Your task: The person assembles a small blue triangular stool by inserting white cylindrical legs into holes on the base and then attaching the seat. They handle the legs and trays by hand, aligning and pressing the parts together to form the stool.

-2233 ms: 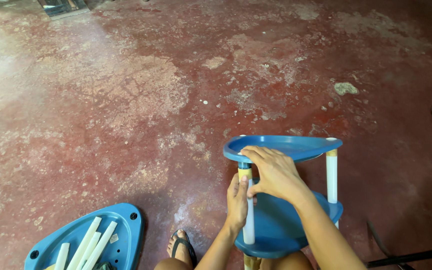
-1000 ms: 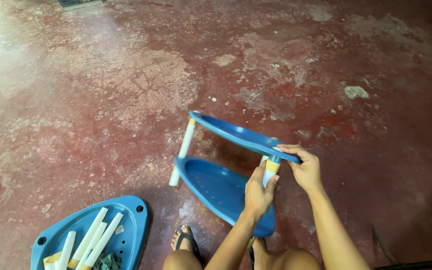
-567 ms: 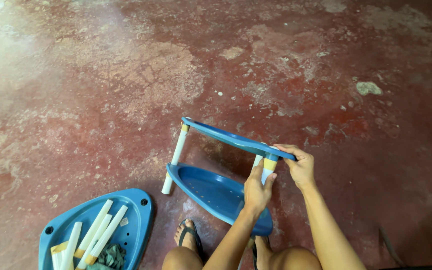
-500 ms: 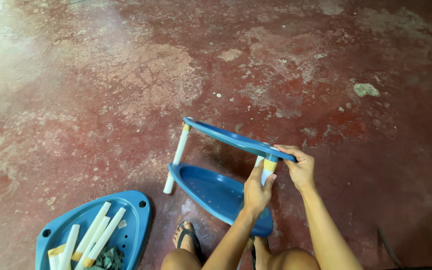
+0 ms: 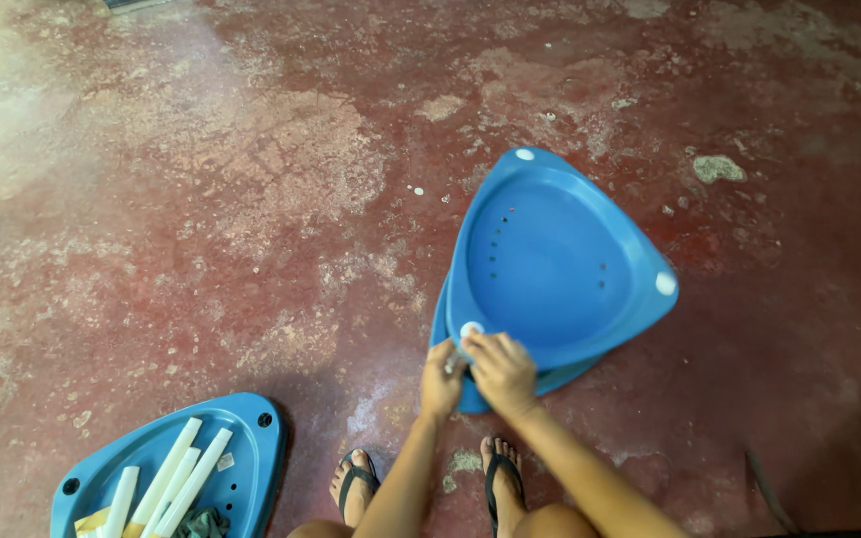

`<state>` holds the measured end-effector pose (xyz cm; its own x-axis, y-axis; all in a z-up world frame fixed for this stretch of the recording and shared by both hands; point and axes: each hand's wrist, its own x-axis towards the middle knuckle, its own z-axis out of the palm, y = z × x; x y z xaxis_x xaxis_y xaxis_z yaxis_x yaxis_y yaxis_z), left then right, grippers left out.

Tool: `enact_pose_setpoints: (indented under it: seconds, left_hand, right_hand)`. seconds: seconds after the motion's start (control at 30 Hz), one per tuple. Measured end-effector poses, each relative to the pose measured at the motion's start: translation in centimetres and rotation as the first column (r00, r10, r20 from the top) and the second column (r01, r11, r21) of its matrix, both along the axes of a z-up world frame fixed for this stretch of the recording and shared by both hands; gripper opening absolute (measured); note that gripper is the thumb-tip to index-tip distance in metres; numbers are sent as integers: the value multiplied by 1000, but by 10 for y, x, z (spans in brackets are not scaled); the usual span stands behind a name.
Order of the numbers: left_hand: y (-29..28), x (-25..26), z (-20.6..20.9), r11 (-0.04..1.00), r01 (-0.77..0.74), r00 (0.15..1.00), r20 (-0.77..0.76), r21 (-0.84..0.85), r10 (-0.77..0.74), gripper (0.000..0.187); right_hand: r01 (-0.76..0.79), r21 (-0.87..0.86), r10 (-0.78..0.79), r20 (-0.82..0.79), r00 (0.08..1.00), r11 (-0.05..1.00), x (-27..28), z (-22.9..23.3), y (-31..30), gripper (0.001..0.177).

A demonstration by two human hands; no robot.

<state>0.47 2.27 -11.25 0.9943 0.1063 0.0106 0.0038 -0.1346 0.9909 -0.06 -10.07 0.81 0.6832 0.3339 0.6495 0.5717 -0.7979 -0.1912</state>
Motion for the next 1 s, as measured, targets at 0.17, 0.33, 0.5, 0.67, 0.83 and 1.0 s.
enact_pose_setpoints:
  seconds: [0.17,0.33,0.5,0.67,0.83,1.0]
  left_hand:
    - [32,-4,-76,969,-203,972,-152,-141,181,41]
    - [36,-4,-59,671,-668,724,-490,-321,486,45]
    - [15,12,-23,871,-488,819,-369,-47,439,67]
    - [30,48,-37,847,-459,724,-439,269,532,76]
    - [82,81,-54,753,-622,754,-93,214,650,76]
    - [108,101,-15,867,-458,814,-300,197,498,60]
  right_hand:
    - [-195,-49,178,-238,955,980,0,-46,30,51]
    - [90,406,151,-524,838,909,40,-74,-22,53]
    - [841,-71,-838,-166,520,536,88,-98,-211,74]
    - [844,244,-398,-797,455,477,98,-130,-284,68]
    - [899,418,-161,-886,435,129,21,-165,-226,56]
    - [932,353,-125,-931,342,-79,-42,-160,-168,59]
